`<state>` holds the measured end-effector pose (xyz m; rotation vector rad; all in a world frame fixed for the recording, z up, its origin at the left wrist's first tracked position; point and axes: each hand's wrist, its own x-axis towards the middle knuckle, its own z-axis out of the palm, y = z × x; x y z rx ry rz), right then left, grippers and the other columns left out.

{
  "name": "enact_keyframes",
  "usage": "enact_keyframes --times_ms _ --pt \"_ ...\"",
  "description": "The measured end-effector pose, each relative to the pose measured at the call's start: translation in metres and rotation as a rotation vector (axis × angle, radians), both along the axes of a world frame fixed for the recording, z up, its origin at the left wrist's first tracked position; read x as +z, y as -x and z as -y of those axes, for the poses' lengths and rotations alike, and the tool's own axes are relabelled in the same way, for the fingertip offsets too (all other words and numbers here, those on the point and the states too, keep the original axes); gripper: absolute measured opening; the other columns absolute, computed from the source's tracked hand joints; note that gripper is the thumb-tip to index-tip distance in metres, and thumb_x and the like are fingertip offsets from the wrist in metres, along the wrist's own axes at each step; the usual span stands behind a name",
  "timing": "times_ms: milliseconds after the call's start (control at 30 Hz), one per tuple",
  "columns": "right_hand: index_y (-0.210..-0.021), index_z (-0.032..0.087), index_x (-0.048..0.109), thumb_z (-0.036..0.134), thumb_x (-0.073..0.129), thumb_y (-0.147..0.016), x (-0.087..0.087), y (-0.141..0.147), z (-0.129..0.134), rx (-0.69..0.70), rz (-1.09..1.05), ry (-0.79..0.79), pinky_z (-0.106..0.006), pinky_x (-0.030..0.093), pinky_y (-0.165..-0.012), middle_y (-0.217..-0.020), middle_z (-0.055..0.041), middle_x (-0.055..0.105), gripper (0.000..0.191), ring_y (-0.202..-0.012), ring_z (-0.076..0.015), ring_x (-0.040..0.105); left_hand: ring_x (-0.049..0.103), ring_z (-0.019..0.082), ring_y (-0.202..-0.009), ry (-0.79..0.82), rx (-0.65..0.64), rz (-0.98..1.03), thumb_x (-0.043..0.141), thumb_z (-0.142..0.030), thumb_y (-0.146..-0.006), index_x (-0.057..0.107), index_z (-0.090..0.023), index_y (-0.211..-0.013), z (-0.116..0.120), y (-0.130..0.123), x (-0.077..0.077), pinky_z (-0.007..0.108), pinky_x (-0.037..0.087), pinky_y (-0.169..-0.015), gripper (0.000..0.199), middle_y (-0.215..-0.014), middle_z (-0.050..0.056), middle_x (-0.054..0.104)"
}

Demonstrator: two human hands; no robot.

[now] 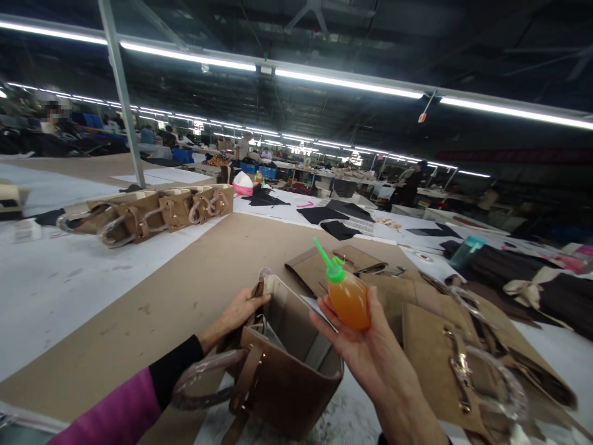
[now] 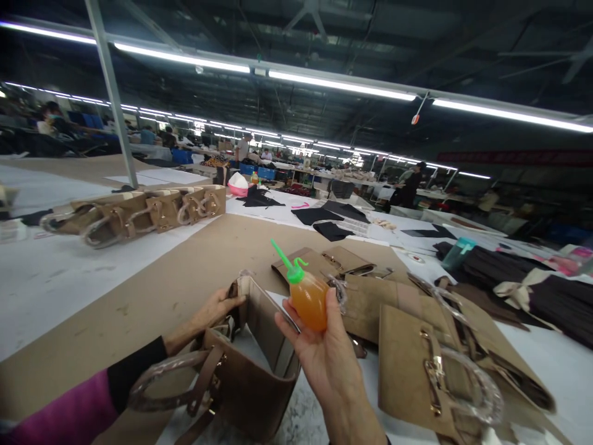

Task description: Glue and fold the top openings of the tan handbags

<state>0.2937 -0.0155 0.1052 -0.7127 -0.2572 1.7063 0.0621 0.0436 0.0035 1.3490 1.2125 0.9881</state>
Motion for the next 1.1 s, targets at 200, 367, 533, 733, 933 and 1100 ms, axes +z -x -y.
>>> enact_keyframes --times_ms 200,367,533,733,933,1100 --pt "-0.091 0.009 0.069 0.051 0.062 -0.084 0.008 -0.025 0.024 0.005 -0.032 -0.013 -0.062 0.043 -0.091 -0.087 -0.0152 0.069 0.043 -0.087 -0.0298 0.063 0.047 0.013 -0.064 -0.067 -0.12 0.052 0.065 -0.036 -0.064 0.057 -0.014 -0.084 0.002 -0.005 0.063 0.024 0.038 -0.063 0.03 -0.069 -0.002 0.053" --pt "-0.092 0.013 0.07 0.052 0.064 -0.082 -0.002 -0.052 0.045 0.028 -0.037 -0.006 -0.052 0.051 -0.084 -0.09 -0.013 0.07 0.04 -0.085 -0.0276 0.064 0.038 0.01 -0.058 -0.219 -0.402 -0.493 0.063 -0.031 -0.064 0.057 -0.014 -0.066 -0.026 -0.011 0.132 0.022 0.03 -0.055 0.018 -0.06 -0.004 0.044" --pt "-0.101 0.016 0.066 0.039 0.076 -0.076 -0.017 -0.089 0.06 -0.023 0.224 -0.049 -0.026 0.057 -0.066 -0.098 -0.0099 0.07 0.036 -0.077 -0.0199 0.067 0.047 0.013 -0.064 -0.176 -0.707 -0.921 0.066 -0.025 -0.062 0.068 -0.016 -0.083 -0.037 -0.039 0.169 0.021 0.034 -0.058 0.023 -0.07 -0.003 0.058" --pt "-0.118 0.025 0.051 0.043 0.078 -0.07 -0.029 -0.125 0.064 -0.211 0.788 -0.227 -0.033 0.054 -0.078 -0.11 -0.0054 0.065 0.058 -0.098 -0.0256 0.062 0.048 0.012 -0.057 -0.139 -0.848 -1.095 0.067 -0.018 -0.063 0.069 -0.016 -0.074 -0.032 -0.079 0.142 0.021 0.036 -0.052 0.012 -0.058 -0.003 0.055" --pt "-0.119 0.026 0.048 0.043 0.077 -0.068 -0.038 -0.132 0.06 -0.231 1.166 -0.384 -0.034 0.049 -0.085 -0.111 -0.006 0.062 0.062 -0.097 -0.026 0.059 0.049 0.012 -0.052 -0.099 -0.907 -0.961 0.069 -0.018 -0.059 0.069 -0.017 -0.067 -0.05 -0.094 0.122 0.021 0.035 -0.047 0.008 -0.056 -0.003 0.059" --pt "-0.123 0.03 0.047 0.042 0.075 -0.073 -0.026 -0.116 0.057 -0.252 1.288 -0.526 -0.035 0.042 -0.092 -0.122 -0.0038 0.054 0.058 -0.104 -0.0258 0.055 0.042 0.01 -0.038 -0.058 -0.875 -0.9 0.075 -0.015 -0.045 0.065 -0.018 -0.051 -0.062 -0.096 0.111 0.022 0.03 -0.039 0.012 -0.04 -0.005 0.052"
